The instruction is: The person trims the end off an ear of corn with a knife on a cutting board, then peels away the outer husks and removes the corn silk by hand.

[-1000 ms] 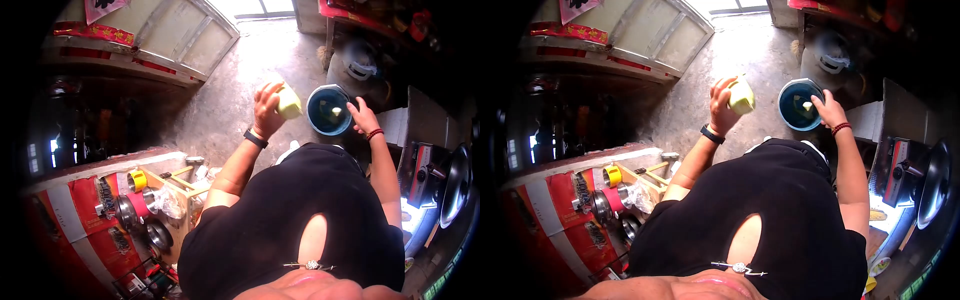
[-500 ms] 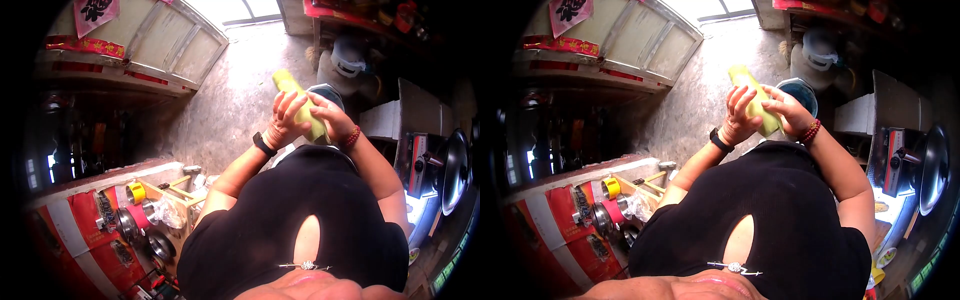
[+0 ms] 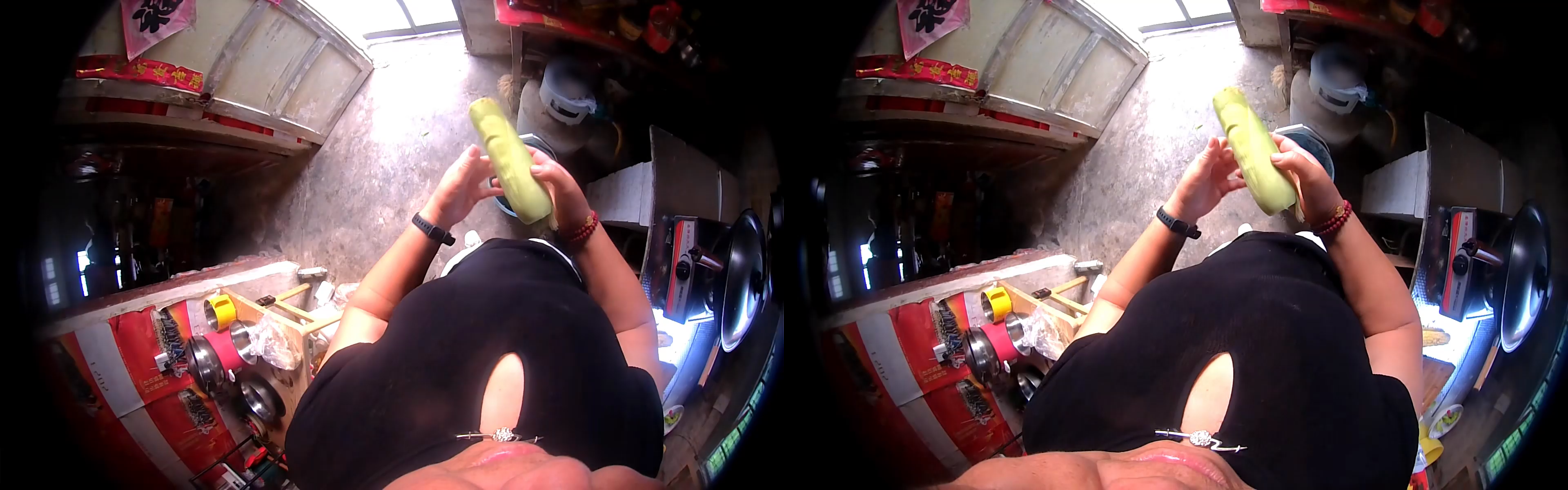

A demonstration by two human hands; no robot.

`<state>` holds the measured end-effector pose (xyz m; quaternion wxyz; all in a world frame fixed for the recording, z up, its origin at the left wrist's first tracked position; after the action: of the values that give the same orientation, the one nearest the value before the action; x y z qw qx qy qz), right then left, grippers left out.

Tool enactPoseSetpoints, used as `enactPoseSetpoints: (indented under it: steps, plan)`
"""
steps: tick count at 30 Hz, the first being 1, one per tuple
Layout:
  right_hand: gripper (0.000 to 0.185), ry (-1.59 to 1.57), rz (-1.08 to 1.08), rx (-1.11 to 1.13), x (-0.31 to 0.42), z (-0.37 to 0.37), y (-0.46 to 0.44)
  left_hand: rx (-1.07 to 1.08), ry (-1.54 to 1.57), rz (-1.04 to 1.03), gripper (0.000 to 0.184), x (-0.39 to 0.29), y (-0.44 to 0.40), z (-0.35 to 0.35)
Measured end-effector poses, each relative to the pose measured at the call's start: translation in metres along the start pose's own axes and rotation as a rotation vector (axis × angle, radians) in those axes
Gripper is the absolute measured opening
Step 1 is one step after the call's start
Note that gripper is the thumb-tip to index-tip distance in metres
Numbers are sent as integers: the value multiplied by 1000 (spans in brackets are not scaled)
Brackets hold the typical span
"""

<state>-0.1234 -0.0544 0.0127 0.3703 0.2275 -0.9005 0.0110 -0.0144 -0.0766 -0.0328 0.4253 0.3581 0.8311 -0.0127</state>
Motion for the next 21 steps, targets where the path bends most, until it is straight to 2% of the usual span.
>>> enactPoseSetpoints:
  steps: [1, 2, 5, 9, 13, 14, 17, 18, 21]
  plan:
    - [59, -32, -39, 32, -4, -3, 1, 84, 126, 54, 59, 4, -1, -13]
    - [53, 4, -58, 4, -11, 3, -1, 39, 191, 106, 65, 4, 3, -22]
    - [50, 81, -121, -26, -19, 6, -1, -2, 418, 54, 66, 15, -7, -22]
    - [53, 474, -72, -180, -13, 5, -2, -54, 566, 14, 62, 23, -11, -15]
    - [50, 691, 110, -185, -3, 7, -7, -48, 619, -26, 60, 23, -14, -13]
    - [45, 1033, 231, -237, 6, 11, -9, -36, 672, -26, 55, 23, -14, -15]
    - [41, 1299, 297, -235, 24, 6, -2, -1, 461, -63, 49, 14, -11, -15]
    - [35, 1237, 251, -276, 27, 8, -1, 29, 479, -52, 40, 13, -9, -18]
    - [27, 1339, 210, -332, 35, 2, 6, -104, 315, -87, 33, 16, -7, -5]
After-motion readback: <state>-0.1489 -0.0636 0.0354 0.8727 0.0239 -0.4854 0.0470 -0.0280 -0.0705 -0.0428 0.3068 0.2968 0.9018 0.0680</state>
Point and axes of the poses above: each hand's wrist, its own y-axis away from the middle knuckle, its own z-axis out of the back of the hand, x = y × z, the point moved 9 cm from there along -y, towards the middle knuckle, and after that the axes turned 2 degrees about z, right-handed, at the moved point
